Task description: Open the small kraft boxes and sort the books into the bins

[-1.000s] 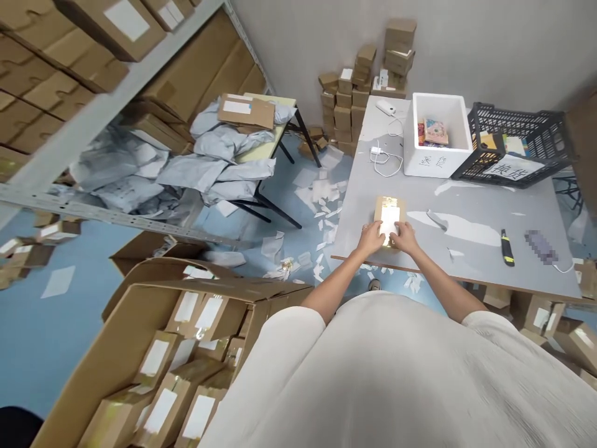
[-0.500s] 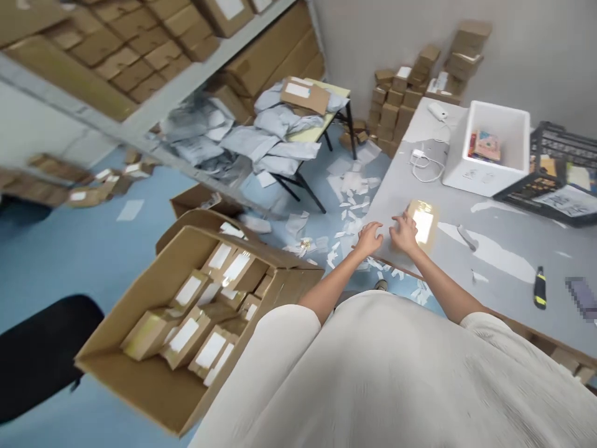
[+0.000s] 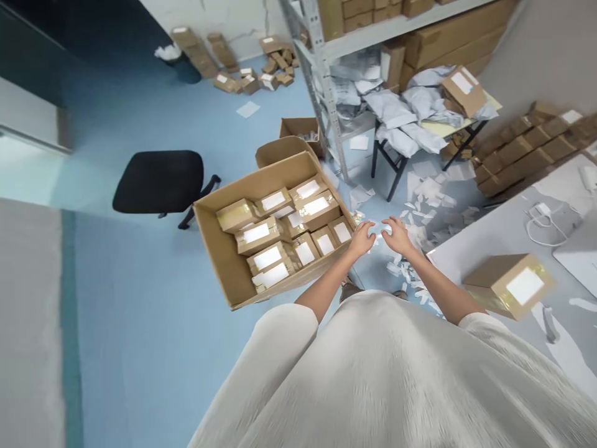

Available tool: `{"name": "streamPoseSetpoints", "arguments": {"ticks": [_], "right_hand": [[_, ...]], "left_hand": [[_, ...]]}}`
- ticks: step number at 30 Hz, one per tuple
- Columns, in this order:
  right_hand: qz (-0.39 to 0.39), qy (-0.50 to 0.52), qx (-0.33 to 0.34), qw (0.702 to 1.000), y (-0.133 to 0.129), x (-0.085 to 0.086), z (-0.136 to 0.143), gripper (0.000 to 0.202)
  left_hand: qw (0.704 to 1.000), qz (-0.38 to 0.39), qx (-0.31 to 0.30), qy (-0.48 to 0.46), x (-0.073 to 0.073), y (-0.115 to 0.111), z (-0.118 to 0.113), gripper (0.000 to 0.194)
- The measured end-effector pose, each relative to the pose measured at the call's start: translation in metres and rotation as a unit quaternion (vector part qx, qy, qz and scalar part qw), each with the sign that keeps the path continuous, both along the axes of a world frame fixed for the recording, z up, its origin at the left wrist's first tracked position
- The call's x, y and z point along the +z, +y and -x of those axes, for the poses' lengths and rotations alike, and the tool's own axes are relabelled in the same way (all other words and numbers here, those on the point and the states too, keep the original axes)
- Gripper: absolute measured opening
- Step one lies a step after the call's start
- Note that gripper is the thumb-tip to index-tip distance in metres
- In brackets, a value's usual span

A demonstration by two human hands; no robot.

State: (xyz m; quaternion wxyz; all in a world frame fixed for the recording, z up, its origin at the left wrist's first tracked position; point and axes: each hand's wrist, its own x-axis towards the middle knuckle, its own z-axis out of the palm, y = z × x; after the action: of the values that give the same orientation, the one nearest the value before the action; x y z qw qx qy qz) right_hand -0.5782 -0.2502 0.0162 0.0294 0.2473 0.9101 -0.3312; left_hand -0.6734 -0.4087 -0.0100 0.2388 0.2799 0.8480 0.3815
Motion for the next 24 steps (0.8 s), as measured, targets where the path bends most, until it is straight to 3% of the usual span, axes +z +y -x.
{"name": "streamPoseSetpoints", "arguments": {"ticks": [6,11,18,24], "right_hand": [[-0.007,-0.033,0.095,0.995,-0.076,-0.009,0.084,0.054],[-0.009,-0.057,0.175,0.983,-0.114,-0.020,0.139,0.058],[-0.005,-0.106,0.266,0.958,-0.130,-0.044,0.194,0.061],[-0.017,-0.154,0.350,0.924,-0.131,-0.073,0.243,0.068]], "left_hand": [[0.996,0.009,0.079,-0.028,-0.015,-0.097,0.068,0.049],[0.990,0.018,0.127,-0.051,-0.026,-0.152,0.107,0.047],[0.967,0.048,0.228,-0.107,-0.058,-0.188,0.122,0.050],[0.948,0.089,0.269,-0.141,-0.079,-0.191,0.134,0.051]]}}
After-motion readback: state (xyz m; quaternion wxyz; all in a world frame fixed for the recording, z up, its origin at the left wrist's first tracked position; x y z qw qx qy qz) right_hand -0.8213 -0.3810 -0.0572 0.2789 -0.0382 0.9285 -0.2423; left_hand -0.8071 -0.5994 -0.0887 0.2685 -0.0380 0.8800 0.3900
